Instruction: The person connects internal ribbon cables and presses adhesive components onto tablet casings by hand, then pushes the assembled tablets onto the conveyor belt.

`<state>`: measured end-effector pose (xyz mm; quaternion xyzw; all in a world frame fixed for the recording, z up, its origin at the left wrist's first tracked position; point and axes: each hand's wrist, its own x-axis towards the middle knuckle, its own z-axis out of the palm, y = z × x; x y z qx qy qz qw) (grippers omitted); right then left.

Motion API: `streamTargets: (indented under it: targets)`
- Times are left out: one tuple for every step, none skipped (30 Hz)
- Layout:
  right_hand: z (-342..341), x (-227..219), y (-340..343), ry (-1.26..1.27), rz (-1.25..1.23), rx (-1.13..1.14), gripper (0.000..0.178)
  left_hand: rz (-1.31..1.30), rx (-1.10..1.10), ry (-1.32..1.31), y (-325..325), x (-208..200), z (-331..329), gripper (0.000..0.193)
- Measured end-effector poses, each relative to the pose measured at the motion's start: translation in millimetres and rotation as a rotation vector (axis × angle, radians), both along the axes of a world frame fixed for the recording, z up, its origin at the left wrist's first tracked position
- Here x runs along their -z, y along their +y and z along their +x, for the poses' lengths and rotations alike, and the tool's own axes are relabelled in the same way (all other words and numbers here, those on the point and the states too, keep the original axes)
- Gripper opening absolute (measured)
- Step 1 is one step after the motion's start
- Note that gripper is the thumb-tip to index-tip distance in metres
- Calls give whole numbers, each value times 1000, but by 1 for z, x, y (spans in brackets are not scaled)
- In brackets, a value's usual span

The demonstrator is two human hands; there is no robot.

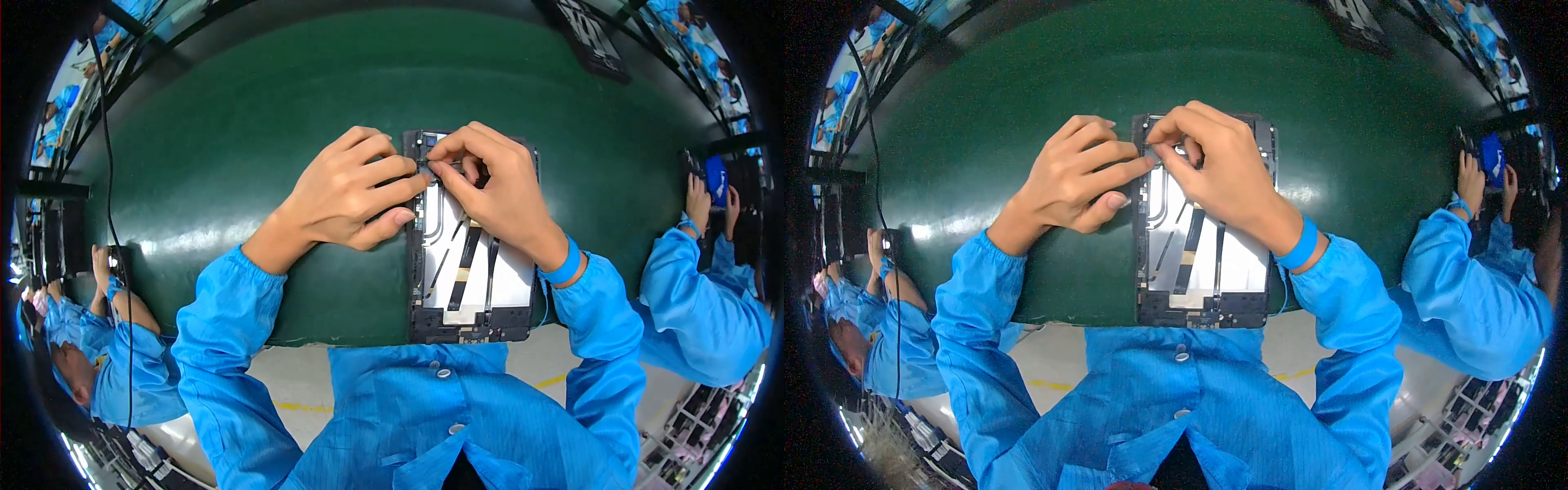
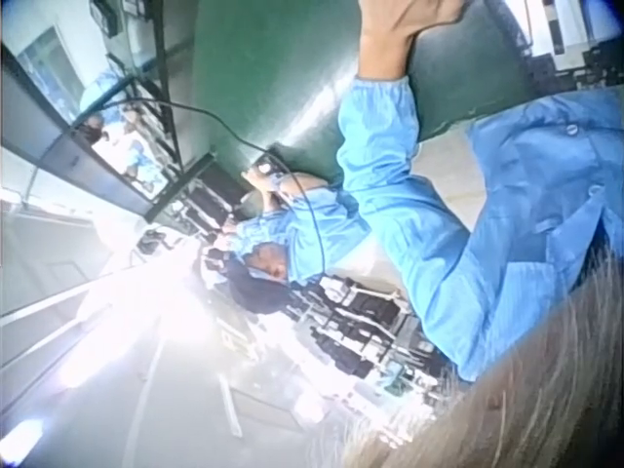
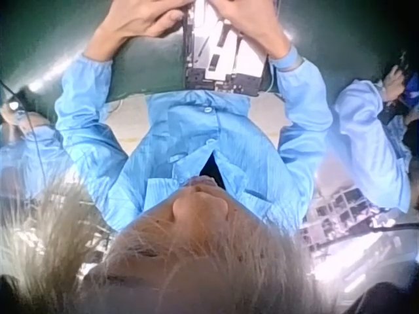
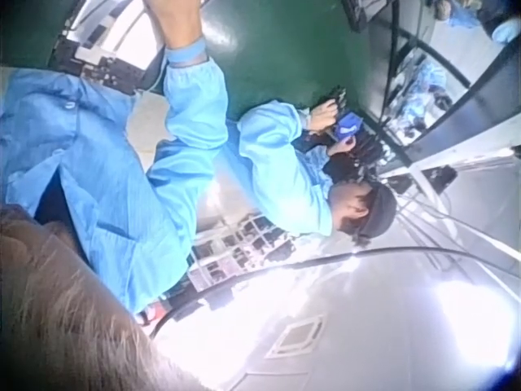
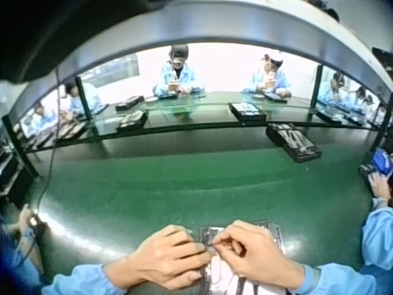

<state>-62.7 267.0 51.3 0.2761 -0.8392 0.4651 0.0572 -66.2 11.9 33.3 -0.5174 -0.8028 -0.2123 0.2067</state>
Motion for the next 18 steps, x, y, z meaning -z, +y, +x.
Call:
streamTargets:
  targets:
    - [0,1,0,5,-10,0,12,14,6,11,0,-1,-1,40]
    - [0,1,0,10,-21,0,11,27,11,23,1,-2,-1,35]
    - [-1,2,1,9,-23,2,11,25,14,22,1,-1,-2,35]
    - [-1,2,2,12,-16,0,11,24,2,9,2,2,-1,40]
    - [-1,2,3,14,-10,-2,11,23,-10,-4,3,3,-1,45]
    - [-1,2,4,13,-9,0,11,23,-8,-5,4,3,-1,45]
    - [-1,2,4,20,-17,-4,11,9,-5,6,5,3,-1,45]
    - [-1,3,5,27,-25,-9,11,-5,-2,18,5,2,-2,45]
    - [-1,3,5,25,-25,-7,11,-5,0,16,5,0,-2,45]
    - [-1,3,5,16,-16,-9,11,-28,8,16,4,-3,-2,47]
    - [-1,2,5,7,-8,-11,11,-51,17,16,3,-4,-2,49]
    - [-1,3,4,7,-9,-11,11,-52,17,15,3,-6,-3,49]
    - [-1,3,4,3,-18,-11,11,-61,31,18,2,-5,-4,50]
    - [-1,4,5,-1,-27,-12,11,-71,46,21,3,-5,-6,52]
    - [-1,4,5,0,-25,-10,11,-70,48,22,4,-6,-7,52]
    - [-1,4,5,-6,-18,-14,11,-67,47,18,4,-7,-7,52]
    - [-2,4,5,-12,-11,-18,12,-64,45,14,5,-8,-8,52]
    - [-2,4,5,-10,-12,-17,12,-65,47,16,5,-9,-8,52]
